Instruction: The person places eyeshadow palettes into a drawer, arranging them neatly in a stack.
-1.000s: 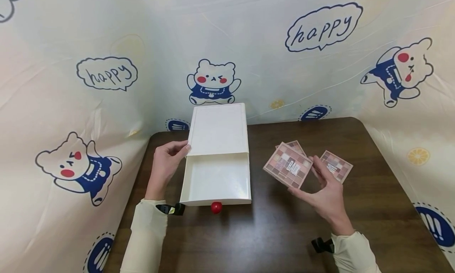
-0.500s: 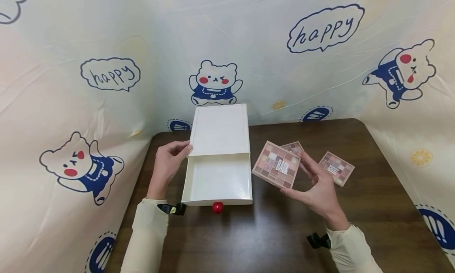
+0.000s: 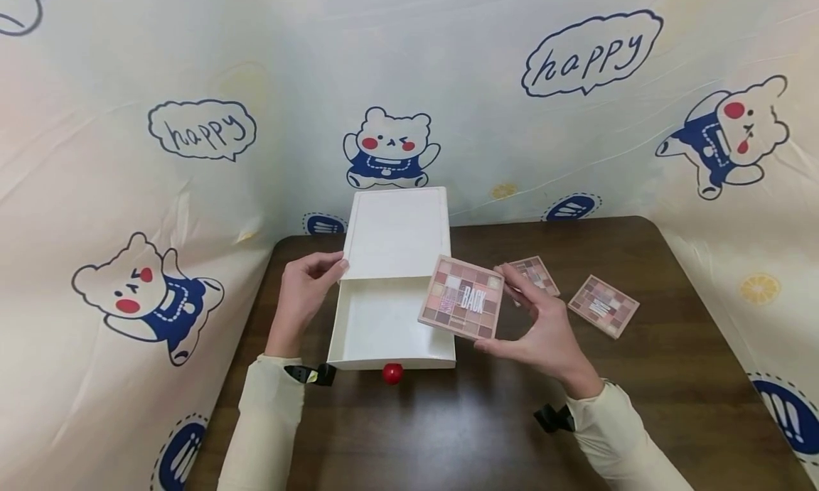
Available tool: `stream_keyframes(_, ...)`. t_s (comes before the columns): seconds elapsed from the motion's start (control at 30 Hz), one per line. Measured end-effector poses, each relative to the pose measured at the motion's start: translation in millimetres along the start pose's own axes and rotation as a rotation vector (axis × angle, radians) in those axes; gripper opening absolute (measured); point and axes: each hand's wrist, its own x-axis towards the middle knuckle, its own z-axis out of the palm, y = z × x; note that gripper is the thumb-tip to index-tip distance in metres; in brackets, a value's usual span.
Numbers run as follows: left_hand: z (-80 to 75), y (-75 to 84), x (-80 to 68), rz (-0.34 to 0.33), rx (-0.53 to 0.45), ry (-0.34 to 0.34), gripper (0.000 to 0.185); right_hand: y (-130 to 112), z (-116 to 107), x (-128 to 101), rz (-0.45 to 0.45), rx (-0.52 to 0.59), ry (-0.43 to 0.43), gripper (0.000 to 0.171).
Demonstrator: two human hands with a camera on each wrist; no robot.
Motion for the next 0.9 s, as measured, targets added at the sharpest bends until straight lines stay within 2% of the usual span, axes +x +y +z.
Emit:
stream_keyframes(0.2,-0.1,0.4,-0.8,-0.013,-0.004,0.000,0.042,-6.5,12.3,12.1,0.002,-0.016,-0.095,0.113)
stream_keyframes(0.4,0.4,-0.4,0.2,-0.016,-0.007,-0.004,0.040,-14.2,27.4,22.6,0.028,-0.077,-0.179,0.113)
stream_keyframes(0.7,-1.7,0.6,-1.1,-0.026,-0.008,-0.002,0.041,-11.1,55.8,35.9,-0.092,-0.145,-0.287,0.113)
stream_keyframes(0.9,-1.9,3.1,0.0,-0.030,0.008,-0.015,0.038,-13.8,70.1,40.9,-0.112,-0.188,-0.311,0.113)
